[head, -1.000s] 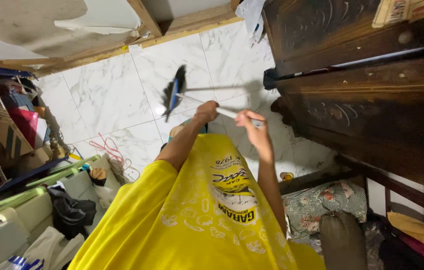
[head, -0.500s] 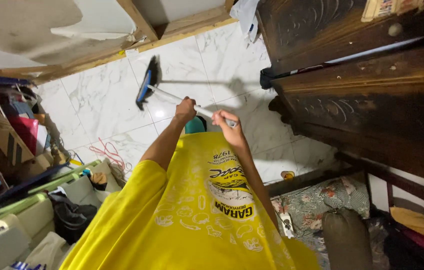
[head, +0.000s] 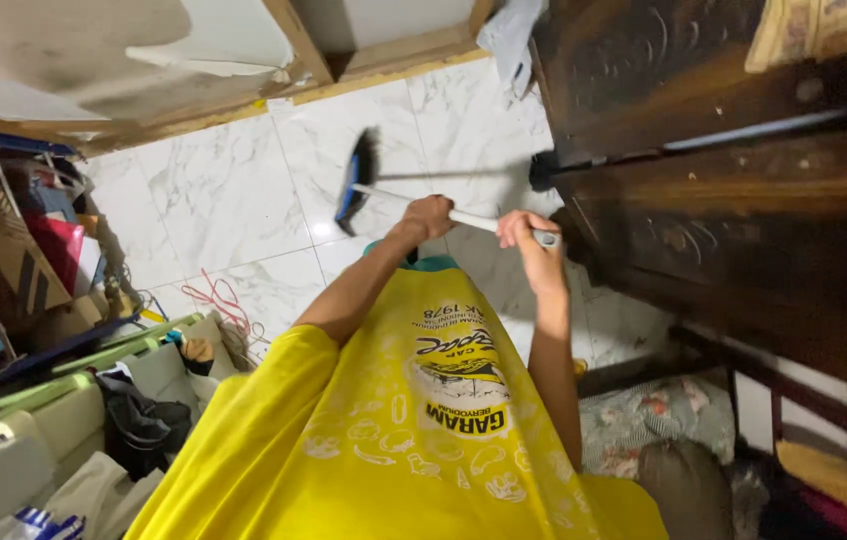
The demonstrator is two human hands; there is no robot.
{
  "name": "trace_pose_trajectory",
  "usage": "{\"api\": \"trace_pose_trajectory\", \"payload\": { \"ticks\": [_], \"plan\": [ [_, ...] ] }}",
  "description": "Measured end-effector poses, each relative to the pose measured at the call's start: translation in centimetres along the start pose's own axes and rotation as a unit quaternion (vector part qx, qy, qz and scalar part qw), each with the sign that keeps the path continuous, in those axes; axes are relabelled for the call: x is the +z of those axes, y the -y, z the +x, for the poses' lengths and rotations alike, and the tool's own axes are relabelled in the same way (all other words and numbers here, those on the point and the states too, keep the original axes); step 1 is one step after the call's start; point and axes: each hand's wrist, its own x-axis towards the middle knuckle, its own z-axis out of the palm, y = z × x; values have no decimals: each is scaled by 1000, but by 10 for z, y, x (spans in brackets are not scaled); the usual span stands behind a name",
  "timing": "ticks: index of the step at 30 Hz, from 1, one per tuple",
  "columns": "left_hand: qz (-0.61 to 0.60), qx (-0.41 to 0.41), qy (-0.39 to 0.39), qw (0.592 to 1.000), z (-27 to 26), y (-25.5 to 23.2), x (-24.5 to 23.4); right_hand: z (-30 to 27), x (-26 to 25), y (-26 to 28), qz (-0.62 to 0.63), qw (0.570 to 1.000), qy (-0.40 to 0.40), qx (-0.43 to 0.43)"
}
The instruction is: Fixing and using a floor squeegee to sweep a tiled floor.
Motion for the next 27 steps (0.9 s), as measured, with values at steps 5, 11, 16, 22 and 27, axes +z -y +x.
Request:
{"api": "trace_pose_trajectory", "payload": {
  "ticks": [5,11,16,22,27],
  "plan": [
    [-77,18,-138,987,-4,131,39,35,84,-23,13,997,17,80],
    [-112,-40,-180,976,-6,202,68,42,134,-21,-83,981,166,59],
    [-87,-30,-59,994,17,140,52,44,95,4,-104,985,128,44],
    [-50,41,-77,995,-23,57,-9,54,73,49,-77,988,130,-10],
    [-36,-16,-120,992,-37,123,3,60,116,22,29,995,93,-2]
  ]
}}
